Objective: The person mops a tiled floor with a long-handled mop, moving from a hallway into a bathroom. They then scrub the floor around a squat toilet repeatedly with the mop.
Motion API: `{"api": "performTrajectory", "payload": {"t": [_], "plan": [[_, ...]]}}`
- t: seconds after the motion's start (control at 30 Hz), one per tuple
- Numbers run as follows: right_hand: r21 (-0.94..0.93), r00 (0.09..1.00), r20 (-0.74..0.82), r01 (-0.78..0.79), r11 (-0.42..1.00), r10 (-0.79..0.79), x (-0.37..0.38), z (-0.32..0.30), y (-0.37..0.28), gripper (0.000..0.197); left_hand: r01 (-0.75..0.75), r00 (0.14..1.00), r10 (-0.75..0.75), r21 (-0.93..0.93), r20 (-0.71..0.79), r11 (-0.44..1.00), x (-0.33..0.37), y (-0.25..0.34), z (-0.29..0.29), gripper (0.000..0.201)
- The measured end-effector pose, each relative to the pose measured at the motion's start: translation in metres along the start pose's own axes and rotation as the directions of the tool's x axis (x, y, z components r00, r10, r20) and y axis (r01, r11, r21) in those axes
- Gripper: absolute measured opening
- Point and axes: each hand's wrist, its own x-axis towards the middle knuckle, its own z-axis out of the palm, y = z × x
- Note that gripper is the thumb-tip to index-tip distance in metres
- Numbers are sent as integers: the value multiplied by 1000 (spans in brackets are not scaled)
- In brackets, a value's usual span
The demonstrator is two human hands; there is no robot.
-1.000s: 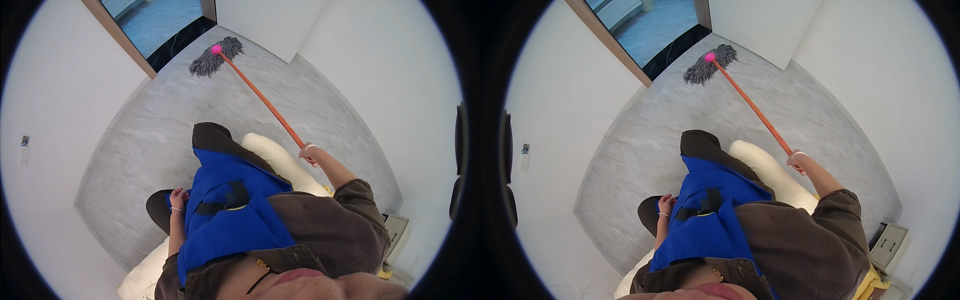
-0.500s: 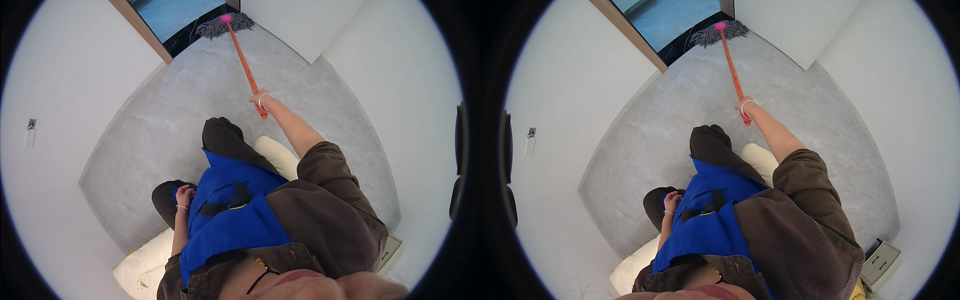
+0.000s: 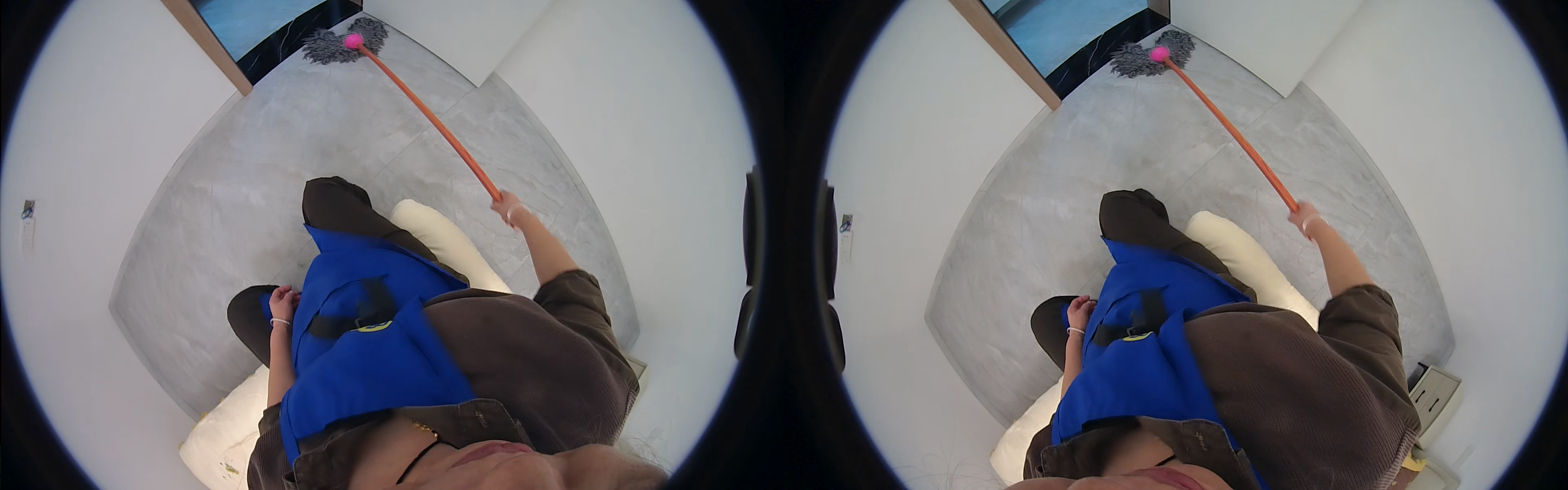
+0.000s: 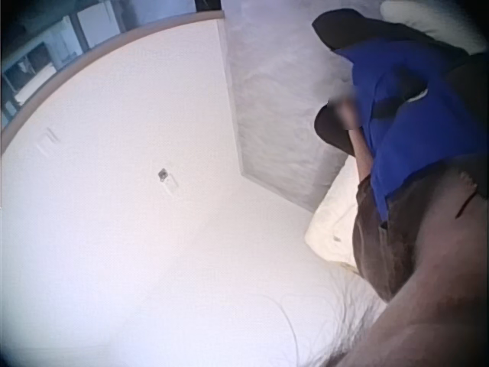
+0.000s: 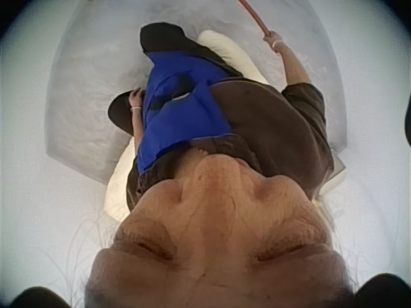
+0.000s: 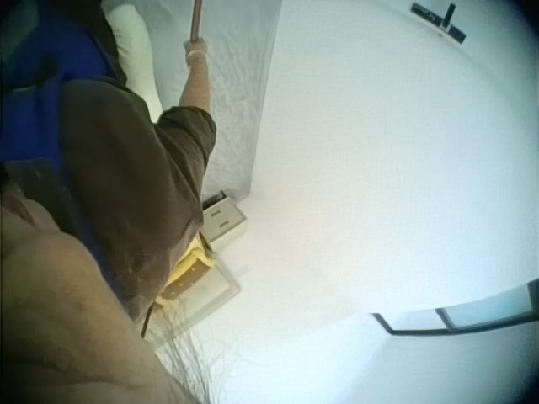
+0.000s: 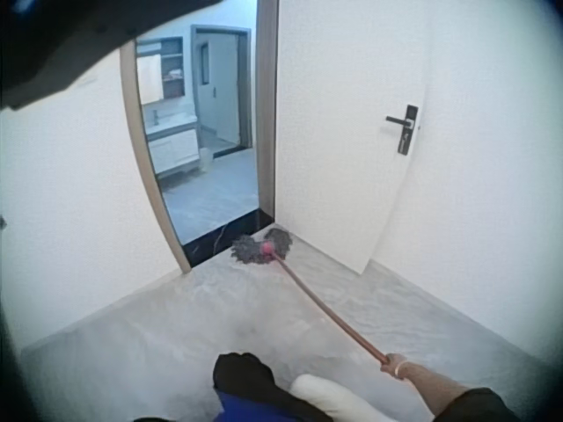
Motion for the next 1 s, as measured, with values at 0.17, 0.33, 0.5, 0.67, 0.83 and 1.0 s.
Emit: {"api": "performTrajectory", "payload": {"t": [0.17,0.33,0.5,0.67,0.83,1.0], "plan": [[36,988,43,-150,988,149,-101,44,90,13,45,999,-45,11,8,999,6,-5,-7,21],[-135,969,-69,-245,960,238,-199,42,197,20,-7,999,1,121,44,993,4,-8,-10,22],[-362,888,41,-414,835,457,-282,3,272,25,-72,995,60,158,78,985,4,-12,-8,22],[-351,764,-31,-612,709,644,-239,-16,270,24,-78,997,65,325,50,942,6,-24,15,16],[-311,829,-109,-553,773,549,-211,18,208,24,-173,985,152,457,82,872,18,-28,38,18],[-205,907,-7,-413,887,421,-175,43,141,25,-173,984,136,428,115,887,36,-30,30,20]]}}
